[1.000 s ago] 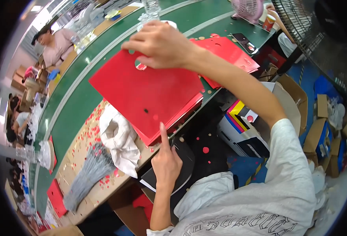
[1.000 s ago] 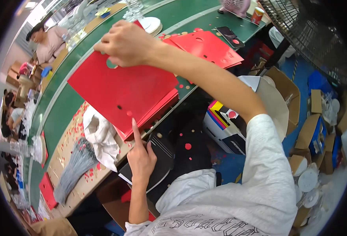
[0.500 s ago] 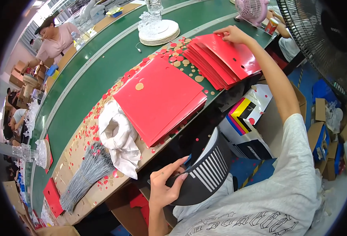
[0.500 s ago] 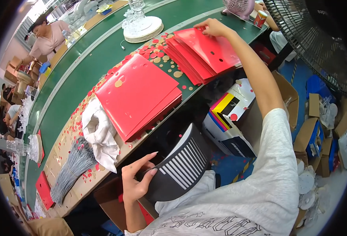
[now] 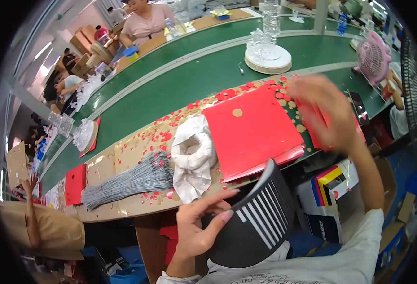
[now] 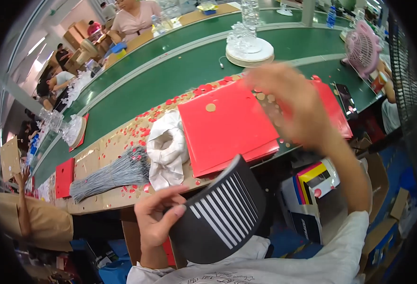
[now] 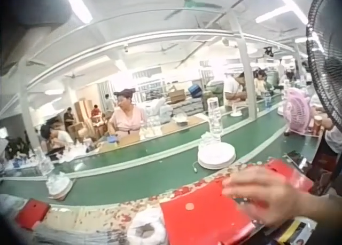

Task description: Assembling components of a lighting fixture on a production line.

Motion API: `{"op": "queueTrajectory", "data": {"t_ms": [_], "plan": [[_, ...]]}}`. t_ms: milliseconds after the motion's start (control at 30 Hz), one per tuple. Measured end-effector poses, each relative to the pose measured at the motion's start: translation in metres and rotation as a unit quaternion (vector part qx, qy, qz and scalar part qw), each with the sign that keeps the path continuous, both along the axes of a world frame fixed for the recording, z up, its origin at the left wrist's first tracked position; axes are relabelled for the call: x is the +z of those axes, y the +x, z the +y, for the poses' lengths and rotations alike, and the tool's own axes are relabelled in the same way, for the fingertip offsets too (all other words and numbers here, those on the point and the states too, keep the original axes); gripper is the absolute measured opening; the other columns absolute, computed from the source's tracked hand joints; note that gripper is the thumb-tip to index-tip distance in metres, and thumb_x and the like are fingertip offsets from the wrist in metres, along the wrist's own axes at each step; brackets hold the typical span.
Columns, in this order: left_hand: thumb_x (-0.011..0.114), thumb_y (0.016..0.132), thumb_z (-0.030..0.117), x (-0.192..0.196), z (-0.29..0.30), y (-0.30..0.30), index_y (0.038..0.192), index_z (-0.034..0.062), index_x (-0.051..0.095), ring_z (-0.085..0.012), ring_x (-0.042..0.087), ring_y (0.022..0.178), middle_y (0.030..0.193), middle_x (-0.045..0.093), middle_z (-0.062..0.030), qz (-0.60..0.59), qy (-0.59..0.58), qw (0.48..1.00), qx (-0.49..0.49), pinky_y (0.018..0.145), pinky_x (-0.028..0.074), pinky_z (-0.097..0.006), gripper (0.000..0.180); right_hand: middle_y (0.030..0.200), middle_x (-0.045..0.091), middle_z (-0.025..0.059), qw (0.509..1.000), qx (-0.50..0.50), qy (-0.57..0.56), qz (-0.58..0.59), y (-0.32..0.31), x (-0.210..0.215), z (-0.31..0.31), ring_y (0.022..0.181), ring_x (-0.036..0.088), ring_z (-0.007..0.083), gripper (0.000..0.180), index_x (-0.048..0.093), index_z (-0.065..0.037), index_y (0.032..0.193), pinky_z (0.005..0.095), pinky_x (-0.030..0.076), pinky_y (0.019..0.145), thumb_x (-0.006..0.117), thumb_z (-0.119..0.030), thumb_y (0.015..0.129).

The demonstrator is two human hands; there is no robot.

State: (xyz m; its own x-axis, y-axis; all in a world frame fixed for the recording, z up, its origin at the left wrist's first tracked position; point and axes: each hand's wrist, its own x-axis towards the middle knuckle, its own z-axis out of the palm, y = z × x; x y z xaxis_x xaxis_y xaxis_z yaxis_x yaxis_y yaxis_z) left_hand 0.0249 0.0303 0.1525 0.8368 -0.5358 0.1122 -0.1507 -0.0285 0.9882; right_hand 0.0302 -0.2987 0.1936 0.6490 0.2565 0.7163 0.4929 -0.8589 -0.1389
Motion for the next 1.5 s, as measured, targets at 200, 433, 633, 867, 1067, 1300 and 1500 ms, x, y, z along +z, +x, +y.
{"op": "queueTrajectory", "data": {"t_ms": [200, 433, 633, 867, 1067, 1300, 1500], "plan": [[0.062, 0.086, -0.007, 0.029, -0.02, 0.024, 0.128, -0.0069, 0.058, -0.0098, 0.062, 0.088, 0.099, 0.066, -0.0099, -0.095, -0.084, 0.985, 0.117, 0.08, 0.049, -0.022, 0.042, 0.134, 0.059, 0.0092, 0.984, 0.151, -0.091, 0.037, -0.051, -0.007, 0.106, 0.124, 0.055, 0.0228, 0.038, 0.069, -0.006, 0.113, 0.039, 0.042, 0.095, 0.067, -0.028, 0.082], [0.064, 0.087, -0.005, 0.029, -0.02, 0.041, 0.122, -0.0068, 0.062, -0.0086, 0.061, 0.085, 0.095, 0.066, -0.0086, -0.121, -0.132, 0.98, 0.091, 0.077, 0.049, -0.021, 0.035, 0.107, 0.066, 0.0143, 0.986, 0.135, -0.049, -0.08, -0.037, -0.021, 0.101, 0.088, 0.067, 0.0238, 0.034, 0.069, 0.004, 0.1, 0.0288, 0.052, 0.061, 0.069, -0.005, 0.067], [0.063, 0.086, -0.003, 0.02, -0.009, 0.04, 0.119, -0.0001, 0.066, -0.0085, 0.062, 0.08, 0.09, 0.066, -0.0048, -0.124, -0.095, 0.981, 0.115, 0.073, 0.051, -0.023, 0.033, 0.095, 0.06, 0.0101, 0.991, 0.13, 0.001, -0.022, -0.019, -0.01, 0.118, 0.071, 0.061, 0.0252, 0.048, 0.071, -0.004, 0.11, 0.034, 0.051, 0.058, 0.073, 0.005, 0.063], [0.066, 0.081, -0.006, 0.044, 0.001, 0.025, 0.126, 0.0033, 0.062, -0.0094, 0.062, 0.073, 0.081, 0.066, -0.0061, -0.209, -0.114, 0.968, 0.077, 0.069, 0.051, -0.023, 0.046, 0.075, 0.059, 0.0087, 0.985, 0.165, 0.026, -0.031, -0.027, 0.0, 0.13, 0.062, 0.058, 0.0225, 0.032, 0.073, 0.002, 0.094, 0.03, 0.044, 0.052, 0.078, 0.008, 0.063], [0.067, 0.078, -0.006, 0.052, 0.001, 0.019, 0.132, 0.0028, 0.058, -0.0108, 0.062, 0.07, 0.077, 0.065, -0.0062, -0.224, -0.136, 0.965, 0.025, 0.07, 0.051, -0.026, 0.056, 0.075, 0.064, 0.0078, 0.957, 0.235, 0.152, 0.072, -0.027, 0.003, 0.121, 0.062, 0.059, 0.0178, 0.03, 0.071, -0.001, 0.083, 0.0274, 0.044, 0.056, 0.083, 0.0, 0.056], [0.067, 0.079, -0.005, 0.05, -0.005, 0.021, 0.132, 0.0032, 0.057, -0.0121, 0.065, 0.078, 0.084, 0.066, -0.0076, -0.198, -0.18, 0.964, -0.003, 0.076, 0.052, -0.027, 0.054, 0.074, 0.062, 0.0073, 0.944, 0.255, 0.195, 0.081, -0.027, -0.005, 0.109, 0.063, 0.059, 0.0162, 0.029, 0.073, -0.002, 0.085, 0.0266, 0.044, 0.056, 0.083, -0.001, 0.057], [0.068, 0.08, -0.006, 0.049, -0.011, 0.02, 0.128, 0.0019, 0.06, -0.0097, 0.063, 0.079, 0.084, 0.065, -0.0064, -0.184, -0.191, 0.964, -0.006, 0.076, 0.052, -0.025, 0.049, 0.077, 0.057, 0.0092, 0.976, 0.183, 0.114, -0.043, -0.037, -0.014, 0.107, 0.06, 0.053, 0.0204, 0.036, 0.072, 0.002, 0.097, 0.0301, 0.04, 0.053, 0.075, 0.008, 0.062]]}}
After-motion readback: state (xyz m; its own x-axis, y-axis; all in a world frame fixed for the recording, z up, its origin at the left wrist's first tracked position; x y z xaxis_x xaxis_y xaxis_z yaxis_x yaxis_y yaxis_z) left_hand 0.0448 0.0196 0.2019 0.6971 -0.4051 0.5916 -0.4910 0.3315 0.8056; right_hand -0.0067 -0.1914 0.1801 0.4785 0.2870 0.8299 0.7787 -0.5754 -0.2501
